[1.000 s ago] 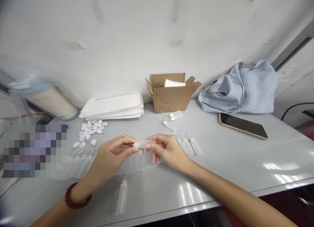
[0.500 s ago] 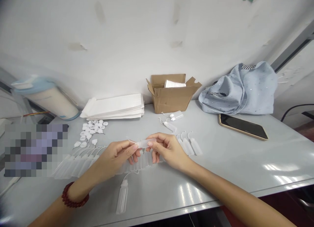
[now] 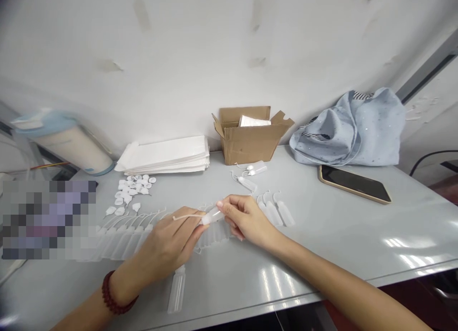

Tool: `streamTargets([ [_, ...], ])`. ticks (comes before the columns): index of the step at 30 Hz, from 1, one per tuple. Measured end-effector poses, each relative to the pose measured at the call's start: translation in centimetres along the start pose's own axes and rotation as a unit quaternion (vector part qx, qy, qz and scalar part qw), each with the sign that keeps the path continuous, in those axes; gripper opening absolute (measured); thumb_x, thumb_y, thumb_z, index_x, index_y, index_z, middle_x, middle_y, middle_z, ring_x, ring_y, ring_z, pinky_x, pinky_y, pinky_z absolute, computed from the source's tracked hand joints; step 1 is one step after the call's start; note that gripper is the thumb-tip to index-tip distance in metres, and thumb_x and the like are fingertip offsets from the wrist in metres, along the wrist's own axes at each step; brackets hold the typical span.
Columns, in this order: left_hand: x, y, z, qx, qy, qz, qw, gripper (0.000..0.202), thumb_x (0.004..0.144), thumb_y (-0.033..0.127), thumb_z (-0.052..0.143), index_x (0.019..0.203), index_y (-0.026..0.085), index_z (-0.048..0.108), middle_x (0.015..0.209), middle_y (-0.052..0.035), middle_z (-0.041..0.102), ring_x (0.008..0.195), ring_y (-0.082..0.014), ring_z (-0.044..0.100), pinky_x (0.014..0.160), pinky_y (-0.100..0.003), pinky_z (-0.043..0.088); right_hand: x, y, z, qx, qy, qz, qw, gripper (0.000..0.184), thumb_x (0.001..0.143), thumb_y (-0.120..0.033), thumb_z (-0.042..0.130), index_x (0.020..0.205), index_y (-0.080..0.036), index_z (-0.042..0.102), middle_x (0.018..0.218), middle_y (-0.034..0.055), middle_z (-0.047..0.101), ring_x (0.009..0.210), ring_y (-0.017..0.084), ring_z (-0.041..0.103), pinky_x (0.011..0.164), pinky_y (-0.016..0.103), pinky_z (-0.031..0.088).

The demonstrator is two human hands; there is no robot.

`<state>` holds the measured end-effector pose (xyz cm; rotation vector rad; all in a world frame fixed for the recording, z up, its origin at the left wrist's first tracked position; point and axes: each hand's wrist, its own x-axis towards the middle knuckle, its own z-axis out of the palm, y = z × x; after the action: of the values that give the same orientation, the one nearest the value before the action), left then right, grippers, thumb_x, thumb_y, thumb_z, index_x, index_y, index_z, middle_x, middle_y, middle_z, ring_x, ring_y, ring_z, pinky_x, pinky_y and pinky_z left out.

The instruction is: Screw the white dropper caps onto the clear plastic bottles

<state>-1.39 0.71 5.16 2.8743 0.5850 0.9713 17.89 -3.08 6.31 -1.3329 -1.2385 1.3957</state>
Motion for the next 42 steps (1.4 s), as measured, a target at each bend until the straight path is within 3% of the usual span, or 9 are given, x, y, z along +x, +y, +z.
streamTargets([
  [6, 0.8, 0.3, -0.8, -0.206, -0.084, -0.193, 0.956, 0.022, 0.096, 0.024, 0.042, 0.082, 0.017, 0.057, 0.08, -0.0017, 0.063, 0.072, -0.0138, 0.057, 0.066, -0.026, 0.044, 0.0, 0.1, -0.1, 0.001, -0.015, -0.065, 0.998, 0.027, 0.088, -0.042, 0.053, 0.088, -0.015, 0.058, 0.048, -0.0082, 0.048, 0.039, 0.007, 0.046, 0.045, 0.021, 0.036],
  [13, 1.5, 0.0, -1.7, -0.437, -0.165, -0.412, 0.783, 0.045, 0.095, 0.048, 0.035, 0.067, 0.017, 0.052, 0.064, 0.0012, 0.055, 0.057, -0.0118, 0.052, 0.059, -0.026, 0.043, 0.0, 0.5, -0.5, -0.114, 0.008, -0.175, 0.978, 0.022, 0.088, -0.031, 0.057, 0.105, -0.017, 0.06, 0.07, -0.0015, 0.059, 0.057, 0.01, 0.056, 0.055, 0.024, 0.045],
  [16, 1.6, -0.2, -1.9, -0.529, -0.183, -0.441, 0.702, 0.045, 0.092, 0.053, 0.039, 0.073, 0.016, 0.055, 0.062, 0.0013, 0.054, 0.055, -0.0119, 0.053, 0.052, -0.024, 0.043, -0.2, 0.7, -0.6, -0.208, 0.05, -0.26, 0.942, 0.018, 0.088, -0.027, 0.057, 0.102, -0.017, 0.064, 0.079, 0.0023, 0.063, 0.065, 0.011, 0.055, 0.057, 0.024, 0.045],
  [18, 1.6, -0.1, -2.0, -0.549, -0.191, -0.442, 0.684, 0.043, 0.092, 0.052, 0.04, 0.076, 0.016, 0.056, 0.059, 0.0023, 0.052, 0.052, -0.0109, 0.05, 0.048, -0.023, 0.041, -0.4, 0.7, -0.5, -0.229, 0.062, -0.282, 0.93, 0.018, 0.089, -0.026, 0.056, 0.101, -0.016, 0.064, 0.076, 0.002, 0.062, 0.063, 0.011, 0.053, 0.055, 0.023, 0.043],
  [20, 1.5, 0.1, -1.9, -0.528, -0.181, -0.433, 0.708, 0.042, 0.093, 0.05, 0.039, 0.074, 0.016, 0.056, 0.055, 0.0036, 0.049, 0.048, -0.0098, 0.047, 0.048, -0.022, 0.039, -0.5, 0.7, -0.3, -0.22, 0.065, -0.276, 0.934, 0.018, 0.089, -0.027, 0.055, 0.098, -0.015, 0.065, 0.066, -0.0009, 0.056, 0.056, 0.01, 0.049, 0.051, 0.023, 0.04],
  [25, 1.1, 0.8, -1.2, -0.279, -0.096, -0.297, 0.908, 0.037, 0.095, 0.03, 0.037, 0.062, 0.018, 0.047, 0.055, 0.0024, 0.049, 0.05, -0.0103, 0.044, 0.052, -0.024, 0.035, -0.7, 0.9, 0.1, -0.13, 0.045, -0.195, 0.971, 0.023, 0.091, -0.033, 0.051, 0.085, -0.014, 0.063, 0.052, -0.005, 0.047, 0.044, 0.008, 0.044, 0.044, 0.022, 0.034],
  [28, 0.6, 0.7, -0.6, -0.14, -0.027, -0.173, 0.975, 0.032, 0.096, 0.021, 0.036, 0.064, 0.019, 0.042, 0.058, 0.0024, 0.048, 0.049, -0.0105, 0.039, 0.049, -0.024, 0.031, -0.7, 0.9, 0.2, -0.073, 0.028, -0.144, 0.986, 0.025, 0.09, -0.037, 0.051, 0.084, -0.015, 0.062, 0.046, -0.0067, 0.044, 0.039, 0.008, 0.043, 0.042, 0.022, 0.035],
  [32, 0.3, 0.5, -0.4, -0.082, -0.008, -0.108, 0.991, 0.03, 0.098, 0.021, 0.034, 0.07, 0.019, 0.044, 0.062, 0.0016, 0.049, 0.053, -0.0117, 0.042, 0.05, -0.024, 0.034, -0.7, 0.9, 0.1, -0.028, 0.016, -0.105, 0.994, 0.028, 0.089, -0.041, 0.053, 0.08, -0.015, 0.06, 0.043, -0.0067, 0.045, 0.039, 0.008, 0.042, 0.043, 0.022, 0.035],
  [42, 0.9, -1.0, -1.1, -0.101, -0.084, -0.238, 0.962, 0.023, 0.095, 0.028, 0.039, 0.087, 0.019, 0.059, 0.08, -0.0028, 0.062, 0.073, -0.0166, 0.057, 0.066, -0.028, 0.045, 0.1, -0.3, -1.0, -0.069, 0.088, -0.12, 0.986, 0.027, 0.085, -0.043, 0.058, 0.086, -0.016, 0.064, 0.059, -0.0026, 0.051, 0.053, 0.011, 0.049, 0.052, 0.025, 0.04],
])
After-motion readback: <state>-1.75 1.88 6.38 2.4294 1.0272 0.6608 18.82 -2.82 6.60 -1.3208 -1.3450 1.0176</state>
